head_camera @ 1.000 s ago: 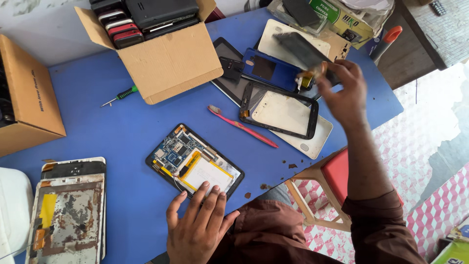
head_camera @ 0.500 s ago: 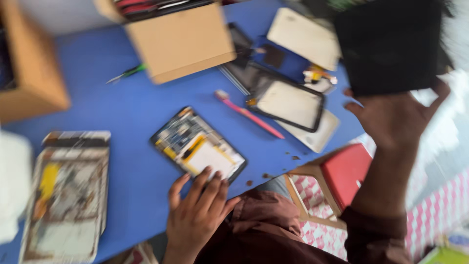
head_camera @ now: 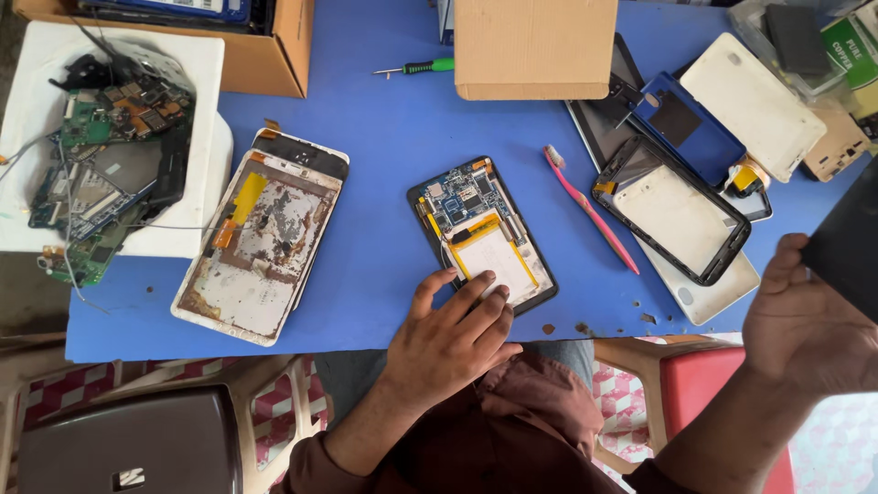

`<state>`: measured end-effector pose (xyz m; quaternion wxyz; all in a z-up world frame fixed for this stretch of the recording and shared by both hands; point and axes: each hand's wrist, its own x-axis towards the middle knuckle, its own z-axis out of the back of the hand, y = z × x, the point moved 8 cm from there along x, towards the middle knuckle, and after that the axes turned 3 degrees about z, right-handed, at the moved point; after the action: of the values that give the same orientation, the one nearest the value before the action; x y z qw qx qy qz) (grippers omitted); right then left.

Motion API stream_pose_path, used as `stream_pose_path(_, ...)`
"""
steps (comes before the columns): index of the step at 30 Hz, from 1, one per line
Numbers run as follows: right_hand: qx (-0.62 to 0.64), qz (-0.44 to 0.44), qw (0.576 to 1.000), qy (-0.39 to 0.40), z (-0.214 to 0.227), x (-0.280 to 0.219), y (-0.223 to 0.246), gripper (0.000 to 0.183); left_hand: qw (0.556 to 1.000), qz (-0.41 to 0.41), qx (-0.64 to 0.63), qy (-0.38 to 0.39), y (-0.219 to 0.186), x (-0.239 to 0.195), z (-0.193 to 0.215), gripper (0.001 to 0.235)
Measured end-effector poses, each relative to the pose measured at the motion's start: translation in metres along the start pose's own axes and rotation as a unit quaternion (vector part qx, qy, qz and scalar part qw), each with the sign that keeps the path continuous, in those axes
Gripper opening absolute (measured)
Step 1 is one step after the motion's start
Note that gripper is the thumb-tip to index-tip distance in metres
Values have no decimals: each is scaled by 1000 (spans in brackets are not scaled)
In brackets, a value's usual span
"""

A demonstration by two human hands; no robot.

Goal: The person handles a disassembled tablet, aligns and attaches the back cover, and presses the edges to secure it. They then pick up a screwdriver and briefly handle another disassembled tablet frame.

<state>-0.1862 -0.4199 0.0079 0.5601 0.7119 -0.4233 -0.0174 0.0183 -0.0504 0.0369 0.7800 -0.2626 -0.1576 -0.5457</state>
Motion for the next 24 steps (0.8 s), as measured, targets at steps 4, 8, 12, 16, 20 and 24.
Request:
stream_pose_path(4, -73, 22, 997, -17, -8, 4, 11, 78, 1000, 1, 0, -6, 0, -1, -2, 45)
stream_pose_path(8, -135, 48, 989, 35, -39, 11, 27, 79, 1000, 2, -2, 1, 1, 0, 1, 44)
stream_pose_path(12, -178, 63, 981, 48, -81, 17, 42, 84, 1000, -4, -5, 19, 0, 3, 3, 45)
stream_pose_path(16, -241, 70, 966, 58, -122, 19, 47, 96, 1000, 11, -12, 13, 1, 7, 7, 46)
stream_pose_path(20, -351, 119, 919, 132, -147, 30, 49, 122, 999, 11, -32, 27, 1, 11, 3, 49)
stream_pose_path(24, -382, 175, 892, 168, -167, 36, 41, 125, 998, 30, -60, 15, 1, 12, 1, 58)
